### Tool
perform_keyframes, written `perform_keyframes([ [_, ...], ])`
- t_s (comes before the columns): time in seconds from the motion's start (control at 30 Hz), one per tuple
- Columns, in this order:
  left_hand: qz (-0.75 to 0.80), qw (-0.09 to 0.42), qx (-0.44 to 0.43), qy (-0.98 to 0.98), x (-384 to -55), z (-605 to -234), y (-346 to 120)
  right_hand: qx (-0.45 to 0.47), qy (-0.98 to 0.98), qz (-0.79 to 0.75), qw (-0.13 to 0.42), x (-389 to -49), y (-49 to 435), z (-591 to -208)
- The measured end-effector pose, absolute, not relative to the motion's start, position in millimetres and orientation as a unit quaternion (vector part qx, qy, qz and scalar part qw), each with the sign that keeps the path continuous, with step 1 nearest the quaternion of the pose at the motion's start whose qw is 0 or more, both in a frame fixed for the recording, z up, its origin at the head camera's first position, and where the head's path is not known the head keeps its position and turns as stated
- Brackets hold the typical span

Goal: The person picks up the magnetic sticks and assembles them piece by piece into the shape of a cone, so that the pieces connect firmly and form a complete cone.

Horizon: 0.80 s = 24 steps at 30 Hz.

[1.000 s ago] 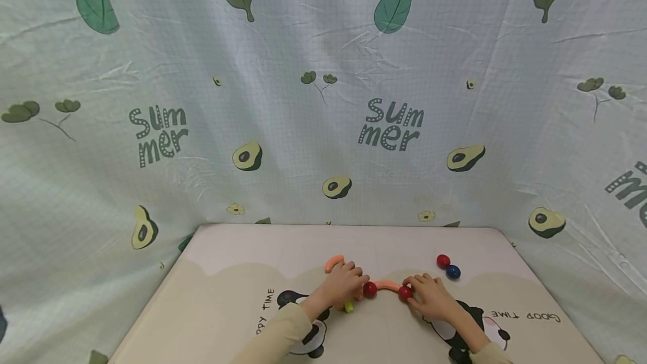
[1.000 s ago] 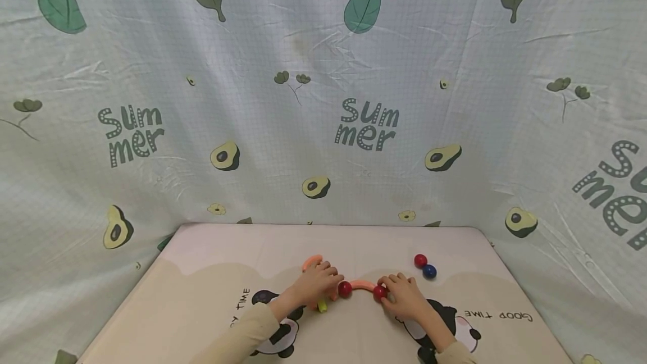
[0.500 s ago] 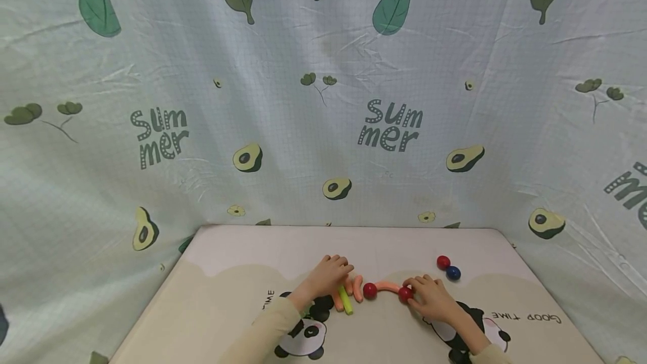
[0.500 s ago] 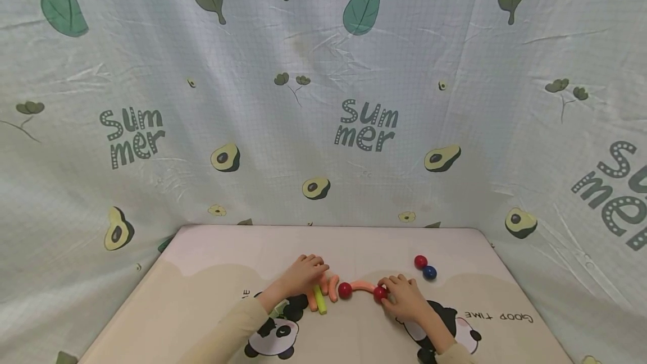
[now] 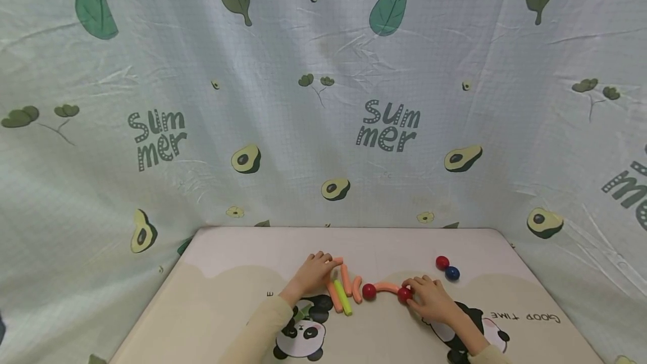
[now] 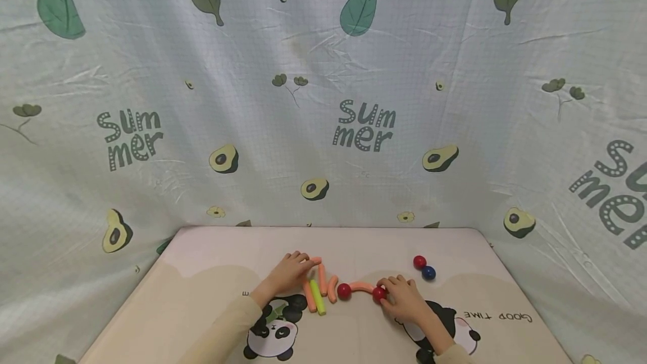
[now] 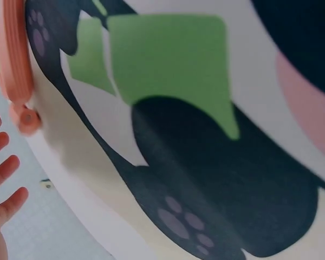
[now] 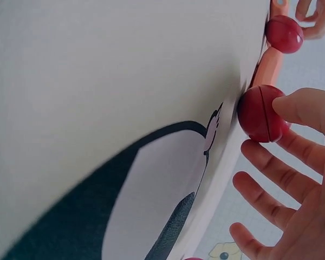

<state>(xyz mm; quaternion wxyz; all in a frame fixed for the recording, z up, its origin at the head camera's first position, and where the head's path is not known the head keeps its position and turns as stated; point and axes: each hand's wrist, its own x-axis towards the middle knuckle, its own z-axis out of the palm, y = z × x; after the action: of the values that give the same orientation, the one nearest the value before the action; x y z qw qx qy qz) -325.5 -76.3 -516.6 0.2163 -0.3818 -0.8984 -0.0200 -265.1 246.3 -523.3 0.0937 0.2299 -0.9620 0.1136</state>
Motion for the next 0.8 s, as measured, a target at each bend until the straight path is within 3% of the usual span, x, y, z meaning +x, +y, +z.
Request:
perform_keyframes([
  [0.47, -0.021, 0.143, -0.346, -0.927, -327, -519, -85, 0.222, -0.964, 0.116, 0.093, -266, 245, -527],
  [0.8, 0.013, 0.177, -0.372, -0.911, -325, -519, -89, 0.220, -0.964, 0.112, 0.095, -266, 245, -525],
])
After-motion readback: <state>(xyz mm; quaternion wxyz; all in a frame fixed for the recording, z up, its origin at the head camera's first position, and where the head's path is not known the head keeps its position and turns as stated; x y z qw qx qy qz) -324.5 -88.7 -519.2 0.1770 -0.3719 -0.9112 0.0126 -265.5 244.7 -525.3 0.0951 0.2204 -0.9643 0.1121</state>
